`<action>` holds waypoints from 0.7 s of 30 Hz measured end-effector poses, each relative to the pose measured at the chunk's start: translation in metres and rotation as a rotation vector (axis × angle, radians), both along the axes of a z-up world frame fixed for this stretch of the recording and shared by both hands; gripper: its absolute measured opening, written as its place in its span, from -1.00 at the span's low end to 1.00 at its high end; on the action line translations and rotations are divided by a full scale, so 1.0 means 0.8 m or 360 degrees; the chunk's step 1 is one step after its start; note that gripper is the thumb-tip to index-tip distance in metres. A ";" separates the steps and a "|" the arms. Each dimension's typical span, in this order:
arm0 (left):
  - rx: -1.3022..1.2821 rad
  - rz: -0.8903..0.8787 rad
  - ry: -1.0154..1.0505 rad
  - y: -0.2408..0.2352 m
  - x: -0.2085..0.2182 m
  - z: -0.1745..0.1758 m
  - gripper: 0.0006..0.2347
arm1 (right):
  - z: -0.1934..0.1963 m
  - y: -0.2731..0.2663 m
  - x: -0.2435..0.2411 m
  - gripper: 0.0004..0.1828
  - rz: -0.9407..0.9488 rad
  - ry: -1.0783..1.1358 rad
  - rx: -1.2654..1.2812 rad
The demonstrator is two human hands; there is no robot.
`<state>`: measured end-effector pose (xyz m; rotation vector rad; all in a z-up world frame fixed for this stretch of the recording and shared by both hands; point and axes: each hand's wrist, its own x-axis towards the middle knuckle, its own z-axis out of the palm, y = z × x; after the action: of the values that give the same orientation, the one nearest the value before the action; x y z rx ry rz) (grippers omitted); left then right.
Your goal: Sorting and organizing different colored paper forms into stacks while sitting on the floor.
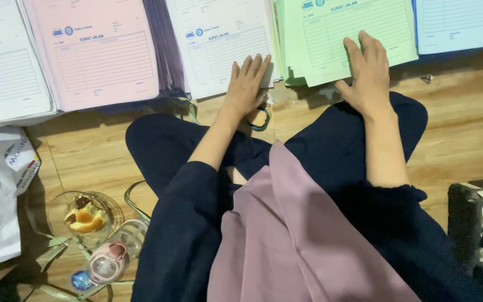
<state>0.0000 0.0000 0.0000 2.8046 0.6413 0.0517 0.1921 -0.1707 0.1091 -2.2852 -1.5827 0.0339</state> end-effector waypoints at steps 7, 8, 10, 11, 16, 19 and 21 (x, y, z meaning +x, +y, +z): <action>0.0007 0.0177 0.0199 0.048 -0.077 0.039 -0.20 | 0.039 0.021 -0.041 -0.24 0.0144 0.0202 0.0355; -0.0015 0.0286 0.0230 0.056 -0.088 0.041 -0.24 | 0.044 0.032 -0.059 -0.36 0.0121 0.0261 0.0505; -0.0040 0.0397 0.0257 0.065 -0.111 0.032 -0.28 | 0.050 0.055 -0.100 -0.47 0.0102 0.0316 0.0653; -0.0004 0.0405 0.0223 0.069 -0.120 0.021 -0.31 | 0.052 0.069 -0.122 -0.48 0.0204 0.0495 0.0538; -0.0108 0.0449 0.0255 0.068 -0.135 -0.005 -0.34 | -0.085 0.162 -0.144 -0.31 0.0311 0.0589 0.0030; 0.0107 0.0483 0.0168 0.067 -0.137 -0.025 -0.40 | -0.154 0.217 -0.120 -0.19 -0.0131 0.0549 -0.0399; 0.0190 0.0460 0.0191 0.068 -0.139 -0.032 -0.45 | -0.183 0.241 -0.097 -0.17 -0.0397 0.0544 -0.0364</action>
<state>-0.1111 0.0546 -0.0259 2.8202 1.1025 -0.0248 0.1143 0.0225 -0.0374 -2.4674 -1.1651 0.5360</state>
